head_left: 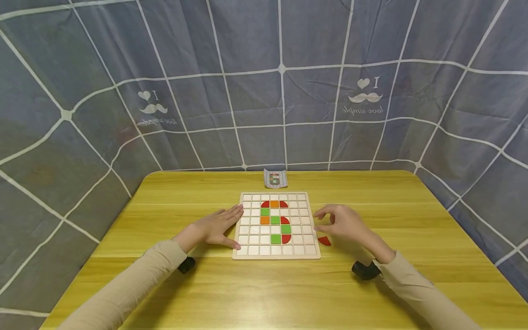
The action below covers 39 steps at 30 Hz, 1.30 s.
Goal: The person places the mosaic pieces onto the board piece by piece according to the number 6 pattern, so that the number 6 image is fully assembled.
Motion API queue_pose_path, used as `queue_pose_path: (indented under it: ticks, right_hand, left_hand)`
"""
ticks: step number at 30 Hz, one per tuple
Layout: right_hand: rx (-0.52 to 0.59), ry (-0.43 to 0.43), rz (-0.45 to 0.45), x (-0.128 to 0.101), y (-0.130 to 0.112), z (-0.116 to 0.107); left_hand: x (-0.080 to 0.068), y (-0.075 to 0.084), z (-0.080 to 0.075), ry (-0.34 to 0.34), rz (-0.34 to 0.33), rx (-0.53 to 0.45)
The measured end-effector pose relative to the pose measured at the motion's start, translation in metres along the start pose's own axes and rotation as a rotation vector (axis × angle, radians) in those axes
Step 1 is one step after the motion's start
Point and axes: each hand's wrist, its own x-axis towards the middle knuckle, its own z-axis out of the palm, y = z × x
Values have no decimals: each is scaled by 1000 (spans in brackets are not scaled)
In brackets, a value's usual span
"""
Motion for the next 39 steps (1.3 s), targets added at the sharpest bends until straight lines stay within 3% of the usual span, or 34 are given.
queue_pose_path:
  ticks: [5,10,19,39]
  right_hand:
    - [-14,-26,-33,-7,12,-4]
    - [-18,-112,-49,-16,22,-2]
    - [62,-240,-109,-26,36,-1]
    - [8,-241,-150,-23,37,2]
  left_hand:
    - [-1,0,-1,0,2,0]
    - [0,0,-1,1,5,0]
    - [-1,0,-1,10,3,-5]
    - [1,-1,1,-5,-14,3]
